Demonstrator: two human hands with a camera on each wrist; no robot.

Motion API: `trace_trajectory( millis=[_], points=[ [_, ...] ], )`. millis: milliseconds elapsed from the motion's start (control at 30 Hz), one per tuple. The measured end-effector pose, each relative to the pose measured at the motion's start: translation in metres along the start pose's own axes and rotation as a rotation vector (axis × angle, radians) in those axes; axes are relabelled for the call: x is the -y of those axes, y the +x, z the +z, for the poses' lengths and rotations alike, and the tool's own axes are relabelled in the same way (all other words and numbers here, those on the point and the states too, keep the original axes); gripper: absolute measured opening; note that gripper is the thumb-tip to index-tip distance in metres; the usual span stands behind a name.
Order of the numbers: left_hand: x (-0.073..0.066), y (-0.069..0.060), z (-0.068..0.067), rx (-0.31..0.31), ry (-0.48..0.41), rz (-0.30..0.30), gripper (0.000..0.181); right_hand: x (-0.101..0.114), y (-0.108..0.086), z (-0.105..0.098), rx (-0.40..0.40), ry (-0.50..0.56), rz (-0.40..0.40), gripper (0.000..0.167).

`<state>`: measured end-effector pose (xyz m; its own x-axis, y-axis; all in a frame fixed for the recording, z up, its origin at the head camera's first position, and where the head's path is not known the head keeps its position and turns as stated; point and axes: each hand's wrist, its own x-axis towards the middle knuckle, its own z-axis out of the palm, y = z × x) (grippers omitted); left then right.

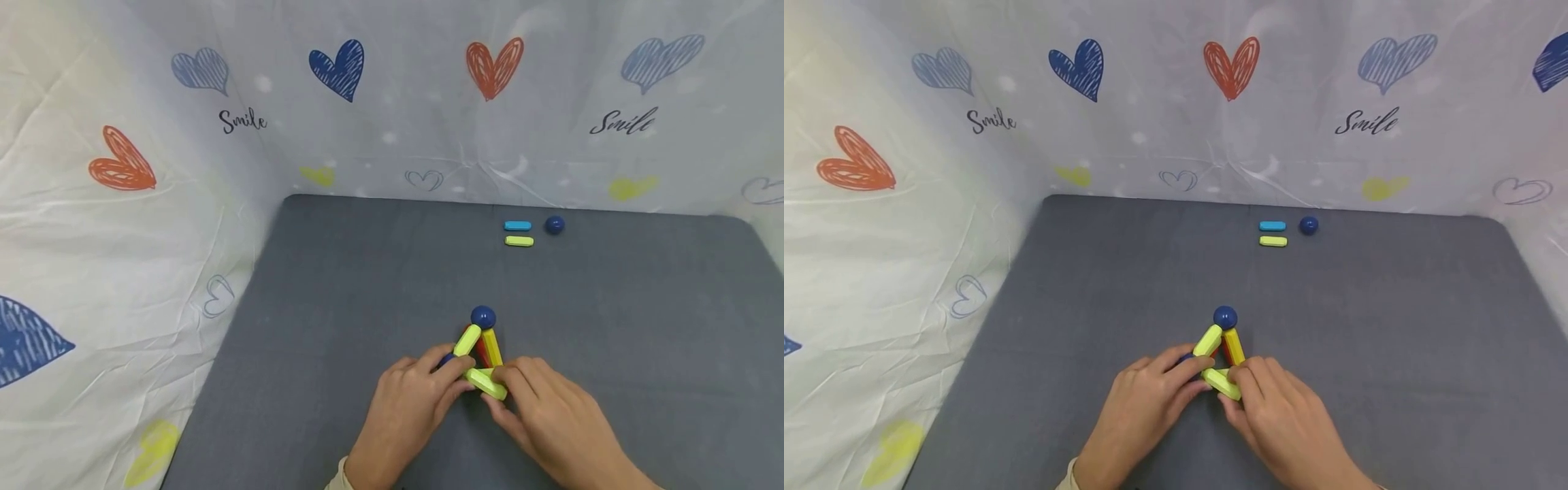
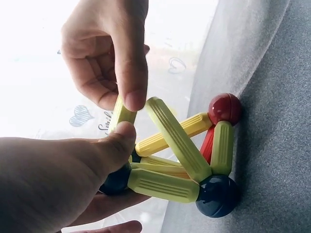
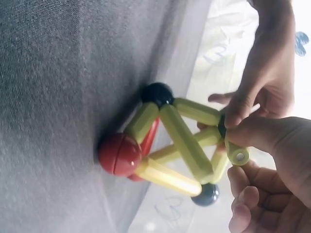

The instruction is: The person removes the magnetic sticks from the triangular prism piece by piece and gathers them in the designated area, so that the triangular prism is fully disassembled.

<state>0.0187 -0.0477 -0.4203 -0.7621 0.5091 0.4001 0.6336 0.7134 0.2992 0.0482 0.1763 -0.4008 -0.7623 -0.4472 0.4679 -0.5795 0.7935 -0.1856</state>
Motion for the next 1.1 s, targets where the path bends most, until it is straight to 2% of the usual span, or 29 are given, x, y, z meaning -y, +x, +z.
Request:
trace_trajectory(
  millis=[233,467,500,633,767,1000,1100],
  points=[
    [-0.001,0.0,-0.001,0.021,-0.002,-0.015,0.028,-0.013,0.003,-0.02,0.009,-0.002,0.071,0.062],
    [-0.002,0.0,-0.002,0.047,-0.025,-0.027,0.027,-0.047,0.01,-0.026,-0.015,-0.024,0.154,0.063],
    [-0.002,0.0,-0.002,0.049,-0.025,-0.028,0.028,-0.053,0.011,-0.024,-0.011,-0.025,0.168,0.06],
    [-0.002,0.001,-0.002,0.045,-0.015,-0.033,0.028,-0.081,0.021,-0.011,0.028,-0.03,0.199,0.032],
    [-0.001,0.002,-0.001,0.04,-0.019,-0.035,0.027,-0.106,0.029,0.01,0.063,-0.02,0.206,0.037],
    [-0.002,0.001,-0.001,0.047,-0.022,-0.034,0.027,-0.145,0.044,0.039,0.148,-0.007,0.276,0.026],
    [-0.002,0.001,-0.001,0.047,-0.023,-0.037,0.027,-0.159,0.052,0.047,0.167,-0.011,0.282,0.024]
  ],
)
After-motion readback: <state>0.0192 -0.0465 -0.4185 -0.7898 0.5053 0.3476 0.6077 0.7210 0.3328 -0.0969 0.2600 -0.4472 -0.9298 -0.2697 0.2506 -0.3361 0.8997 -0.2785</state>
